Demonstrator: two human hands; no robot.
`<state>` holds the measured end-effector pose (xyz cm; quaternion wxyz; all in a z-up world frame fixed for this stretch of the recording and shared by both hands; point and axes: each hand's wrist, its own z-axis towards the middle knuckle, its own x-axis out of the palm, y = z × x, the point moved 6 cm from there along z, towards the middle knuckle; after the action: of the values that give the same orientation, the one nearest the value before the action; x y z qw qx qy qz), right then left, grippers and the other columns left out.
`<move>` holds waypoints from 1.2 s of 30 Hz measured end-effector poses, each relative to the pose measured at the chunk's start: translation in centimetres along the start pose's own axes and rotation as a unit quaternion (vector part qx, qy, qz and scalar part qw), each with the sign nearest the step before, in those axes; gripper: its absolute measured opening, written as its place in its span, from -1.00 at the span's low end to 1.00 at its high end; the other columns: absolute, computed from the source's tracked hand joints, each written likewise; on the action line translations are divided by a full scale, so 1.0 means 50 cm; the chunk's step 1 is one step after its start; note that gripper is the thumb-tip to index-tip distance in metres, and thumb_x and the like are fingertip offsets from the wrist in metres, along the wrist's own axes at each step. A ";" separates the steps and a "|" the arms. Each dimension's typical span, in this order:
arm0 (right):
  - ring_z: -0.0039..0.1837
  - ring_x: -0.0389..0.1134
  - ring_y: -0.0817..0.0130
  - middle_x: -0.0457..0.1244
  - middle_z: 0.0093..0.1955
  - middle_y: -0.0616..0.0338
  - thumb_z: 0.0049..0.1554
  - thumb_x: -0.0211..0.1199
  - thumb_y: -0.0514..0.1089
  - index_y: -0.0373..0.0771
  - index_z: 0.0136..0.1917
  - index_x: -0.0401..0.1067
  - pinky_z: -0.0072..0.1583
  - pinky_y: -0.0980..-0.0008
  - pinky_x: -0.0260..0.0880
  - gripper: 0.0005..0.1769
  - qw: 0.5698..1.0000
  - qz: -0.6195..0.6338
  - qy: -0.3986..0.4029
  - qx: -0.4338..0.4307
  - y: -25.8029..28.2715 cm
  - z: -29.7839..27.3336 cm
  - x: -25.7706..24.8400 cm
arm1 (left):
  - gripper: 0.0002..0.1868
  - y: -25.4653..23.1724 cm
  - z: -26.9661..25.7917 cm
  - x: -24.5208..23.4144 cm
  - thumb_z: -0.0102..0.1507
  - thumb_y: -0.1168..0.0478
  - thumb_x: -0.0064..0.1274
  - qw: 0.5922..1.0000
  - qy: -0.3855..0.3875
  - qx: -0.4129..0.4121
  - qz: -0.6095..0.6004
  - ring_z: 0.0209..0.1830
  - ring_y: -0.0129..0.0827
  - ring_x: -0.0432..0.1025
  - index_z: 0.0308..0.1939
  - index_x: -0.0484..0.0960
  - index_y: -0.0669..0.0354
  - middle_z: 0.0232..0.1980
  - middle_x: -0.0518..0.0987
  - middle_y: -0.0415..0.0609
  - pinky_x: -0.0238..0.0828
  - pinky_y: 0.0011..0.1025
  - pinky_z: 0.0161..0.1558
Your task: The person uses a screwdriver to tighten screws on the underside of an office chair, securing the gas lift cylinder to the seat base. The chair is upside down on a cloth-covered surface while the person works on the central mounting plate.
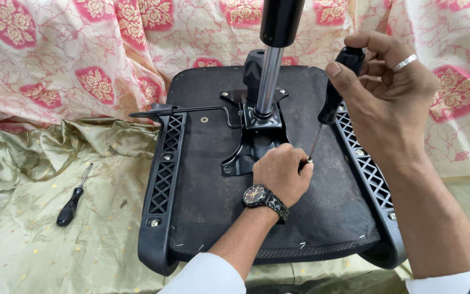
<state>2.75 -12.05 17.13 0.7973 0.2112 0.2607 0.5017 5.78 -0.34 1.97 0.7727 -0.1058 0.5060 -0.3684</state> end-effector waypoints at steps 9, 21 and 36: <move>-0.13 0.27 0.80 0.30 -0.12 0.41 0.33 0.29 -0.28 -0.26 0.27 0.48 -0.10 0.79 0.27 -0.76 0.998 0.064 -0.012 0.018 -0.009 -0.004 -0.006 | -0.83 -0.002 -0.002 -0.004 0.17 0.07 0.21 1.000 -0.002 -0.001 -0.002 -0.24 -0.21 0.56 -0.32 0.76 0.05 -0.26 0.64 -0.10 0.52 -0.18 -0.19; -0.10 0.26 0.76 0.29 -0.07 0.43 0.32 0.23 -0.33 -0.33 0.29 0.43 -0.04 0.74 0.28 -0.74 0.997 0.072 0.003 0.007 -0.037 0.013 -0.014 | -0.78 -0.004 0.006 -0.003 0.20 0.00 0.16 0.999 0.036 -0.035 0.010 -0.26 -0.26 0.55 -0.27 0.76 0.00 -0.28 0.63 -0.13 0.51 -0.22 -0.20; -0.08 0.29 0.84 0.24 -0.07 0.38 0.33 0.14 -0.24 -0.27 0.31 0.38 -0.03 0.78 0.38 -0.72 0.994 0.099 0.045 0.026 -0.043 0.000 -0.030 | -0.80 -0.005 0.002 -0.003 0.16 0.00 0.21 0.999 0.017 -0.034 0.007 -0.26 -0.24 0.57 -0.31 0.76 -0.01 -0.29 0.64 -0.13 0.52 -0.22 -0.19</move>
<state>3.70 -14.32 16.16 0.7254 0.2339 0.2868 0.5804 5.72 -0.44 2.24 0.7628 -0.1223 0.5319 -0.3467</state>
